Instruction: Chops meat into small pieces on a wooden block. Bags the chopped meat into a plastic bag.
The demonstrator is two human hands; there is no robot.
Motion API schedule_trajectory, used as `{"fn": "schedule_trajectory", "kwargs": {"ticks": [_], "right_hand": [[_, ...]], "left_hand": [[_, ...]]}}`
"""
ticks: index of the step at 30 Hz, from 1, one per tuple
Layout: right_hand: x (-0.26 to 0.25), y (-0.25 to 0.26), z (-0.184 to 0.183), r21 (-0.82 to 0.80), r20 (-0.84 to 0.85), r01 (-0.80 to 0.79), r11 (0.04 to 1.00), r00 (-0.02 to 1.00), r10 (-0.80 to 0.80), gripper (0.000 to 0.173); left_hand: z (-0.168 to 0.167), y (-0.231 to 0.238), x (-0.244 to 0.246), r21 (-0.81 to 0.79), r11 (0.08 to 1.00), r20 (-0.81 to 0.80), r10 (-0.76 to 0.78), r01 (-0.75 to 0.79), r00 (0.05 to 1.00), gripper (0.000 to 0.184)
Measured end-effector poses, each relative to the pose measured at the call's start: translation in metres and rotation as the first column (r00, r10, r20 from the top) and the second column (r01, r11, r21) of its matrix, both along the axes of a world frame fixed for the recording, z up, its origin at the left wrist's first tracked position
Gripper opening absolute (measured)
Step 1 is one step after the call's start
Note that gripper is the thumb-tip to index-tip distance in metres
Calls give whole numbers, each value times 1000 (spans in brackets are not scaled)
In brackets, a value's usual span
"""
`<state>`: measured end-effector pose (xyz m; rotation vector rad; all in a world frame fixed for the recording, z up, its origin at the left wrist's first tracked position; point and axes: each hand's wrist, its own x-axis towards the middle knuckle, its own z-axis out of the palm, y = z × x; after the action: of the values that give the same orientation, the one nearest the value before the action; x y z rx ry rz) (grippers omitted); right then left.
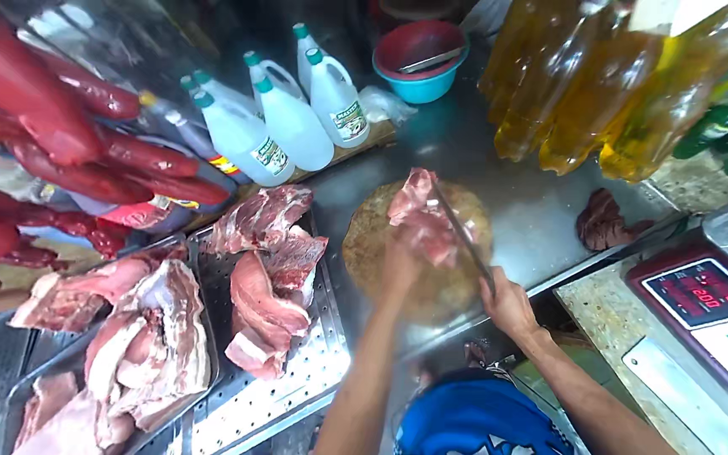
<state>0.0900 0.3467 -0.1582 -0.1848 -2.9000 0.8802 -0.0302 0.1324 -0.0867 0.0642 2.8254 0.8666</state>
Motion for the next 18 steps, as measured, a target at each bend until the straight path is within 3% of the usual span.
{"fn": "schedule_trajectory", "kwargs": {"ticks": [2, 4, 6, 7, 9, 11, 12, 15, 18], "right_hand": [[-3, 5, 7, -95, 47, 14, 995, 999, -9, 40], [-10, 16, 14, -257, 148, 36, 966, 989, 3, 39], [-19, 31, 12, -503, 232, 73, 861, 971, 53, 35], [-22, 38, 13, -656, 259, 95, 749, 960, 105, 30], [-28, 52, 19, -889, 287, 163, 427, 927, 243, 25], [-35, 62, 19, -953, 296, 246, 178, 884, 362, 29], [-40, 64, 16, -954, 299, 275, 116, 869, 394, 32], [-54, 67, 10, -948, 316, 299, 106, 860, 400, 36], [-65, 68, 17, -942, 327, 276, 193, 884, 333, 32]], "left_hand": [[18, -3, -13, -39, 998, 46, -54, 56, 997, 37], [26, -1, -25, -132, 987, 92, -80, 92, 993, 47], [30, 7, -33, -263, 959, 133, -76, 109, 988, 51], [35, 13, -36, -303, 945, 165, -73, 120, 984, 50], [47, 22, -43, -326, 935, 192, -78, 139, 978, 48], [60, 31, -52, -277, 951, 188, -88, 139, 978, 45], [64, 36, -56, -224, 965, 171, -101, 138, 980, 43], [57, 51, -65, -42, 981, 107, -182, 187, 977, 41], [55, 54, -58, -100, 984, 43, -147, 151, 988, 49]]}}
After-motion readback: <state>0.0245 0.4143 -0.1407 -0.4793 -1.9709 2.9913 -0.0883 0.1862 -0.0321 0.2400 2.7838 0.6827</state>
